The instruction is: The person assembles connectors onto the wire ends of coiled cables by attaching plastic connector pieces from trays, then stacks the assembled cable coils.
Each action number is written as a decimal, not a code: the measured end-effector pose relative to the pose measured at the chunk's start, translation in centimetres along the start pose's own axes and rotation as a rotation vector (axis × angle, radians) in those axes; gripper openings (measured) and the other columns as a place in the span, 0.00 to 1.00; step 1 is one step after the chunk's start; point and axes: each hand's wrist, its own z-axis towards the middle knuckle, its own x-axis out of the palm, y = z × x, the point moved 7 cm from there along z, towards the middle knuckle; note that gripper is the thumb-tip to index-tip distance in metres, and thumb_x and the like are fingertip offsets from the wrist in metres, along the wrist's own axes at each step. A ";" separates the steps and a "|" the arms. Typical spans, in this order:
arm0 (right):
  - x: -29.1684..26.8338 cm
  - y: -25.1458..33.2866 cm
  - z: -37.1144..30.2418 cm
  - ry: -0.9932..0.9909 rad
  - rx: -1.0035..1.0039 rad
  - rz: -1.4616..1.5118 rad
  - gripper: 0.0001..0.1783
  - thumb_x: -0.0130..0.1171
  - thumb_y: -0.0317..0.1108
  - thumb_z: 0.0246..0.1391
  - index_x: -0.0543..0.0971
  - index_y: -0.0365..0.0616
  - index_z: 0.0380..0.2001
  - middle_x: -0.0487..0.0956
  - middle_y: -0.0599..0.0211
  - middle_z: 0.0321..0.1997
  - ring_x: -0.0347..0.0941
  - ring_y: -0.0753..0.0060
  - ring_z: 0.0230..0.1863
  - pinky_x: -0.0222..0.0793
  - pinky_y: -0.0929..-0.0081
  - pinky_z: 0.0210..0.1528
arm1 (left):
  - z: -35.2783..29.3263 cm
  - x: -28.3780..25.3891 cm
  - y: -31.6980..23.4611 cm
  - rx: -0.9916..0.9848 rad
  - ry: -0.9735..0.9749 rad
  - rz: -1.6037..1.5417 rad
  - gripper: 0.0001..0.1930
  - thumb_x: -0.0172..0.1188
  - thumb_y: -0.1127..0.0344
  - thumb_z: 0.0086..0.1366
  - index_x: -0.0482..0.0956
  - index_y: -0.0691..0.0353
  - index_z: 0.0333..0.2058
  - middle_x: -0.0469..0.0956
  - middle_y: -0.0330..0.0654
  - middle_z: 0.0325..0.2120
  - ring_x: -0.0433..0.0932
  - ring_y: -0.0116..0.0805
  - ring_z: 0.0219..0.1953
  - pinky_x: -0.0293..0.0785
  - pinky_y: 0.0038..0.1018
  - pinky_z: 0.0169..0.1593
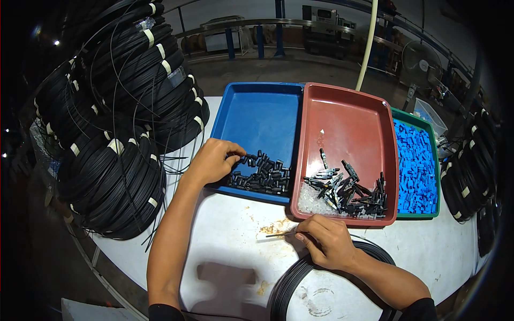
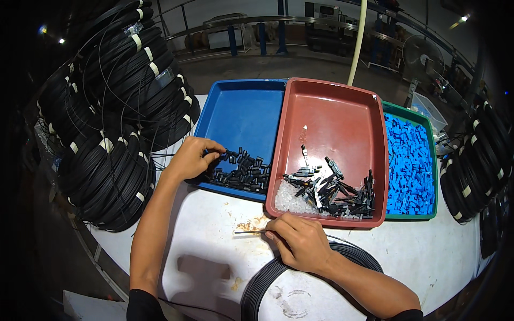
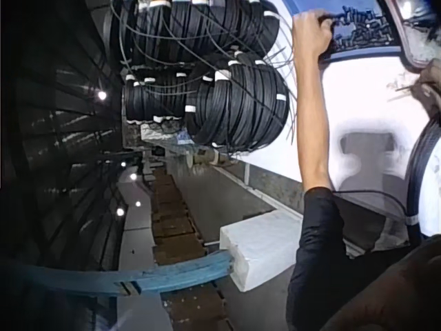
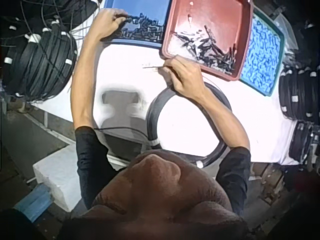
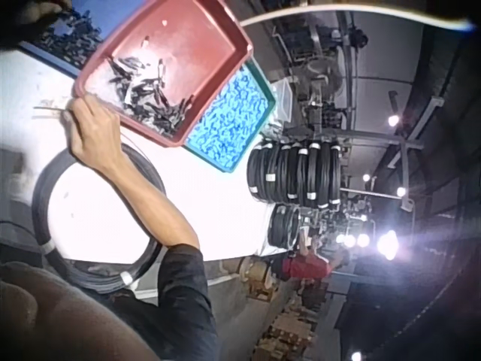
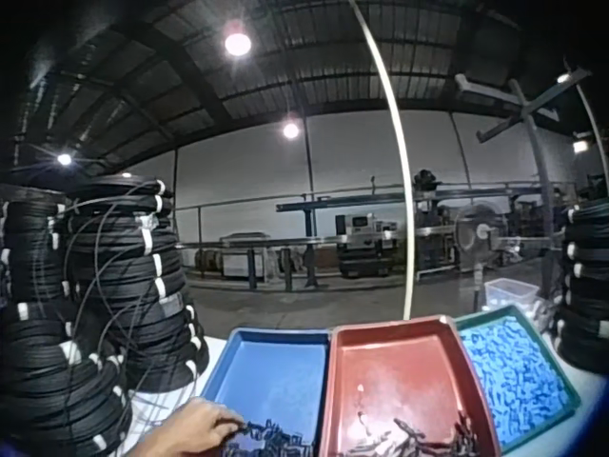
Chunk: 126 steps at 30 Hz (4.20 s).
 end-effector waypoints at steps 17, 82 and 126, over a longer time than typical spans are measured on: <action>-0.2 0.3 0.2 -0.003 -0.019 0.024 0.08 0.64 0.26 0.53 0.80 0.40 0.37 0.76 0.60 0.31 0.77 0.58 0.28 0.72 0.64 0.30 | -0.1 1.3 1.2 0.015 0.025 0.183 0.10 0.71 0.68 0.55 0.89 0.61 0.38 0.86 0.51 0.30 0.85 0.42 0.28 0.80 0.32 0.37; -2.6 -0.5 -0.4 -0.022 0.099 -0.147 0.07 0.62 0.25 0.52 0.80 0.39 0.36 0.79 0.55 0.32 0.79 0.50 0.31 0.73 0.59 0.32 | -3.1 3.0 -0.9 -0.226 -0.101 -0.406 0.08 0.72 0.67 0.55 0.86 0.65 0.31 0.83 0.43 0.27 0.81 0.26 0.31 0.77 0.27 0.40; -6.6 -1.2 -3.1 -0.035 0.040 -0.246 0.08 0.65 0.23 0.48 0.80 0.42 0.34 0.78 0.60 0.29 0.75 0.54 0.34 0.65 0.60 0.38 | -7.1 3.7 -6.2 -0.139 -0.148 -0.555 0.09 0.67 0.68 0.62 0.88 0.64 0.39 0.86 0.44 0.29 0.82 0.27 0.28 0.78 0.28 0.32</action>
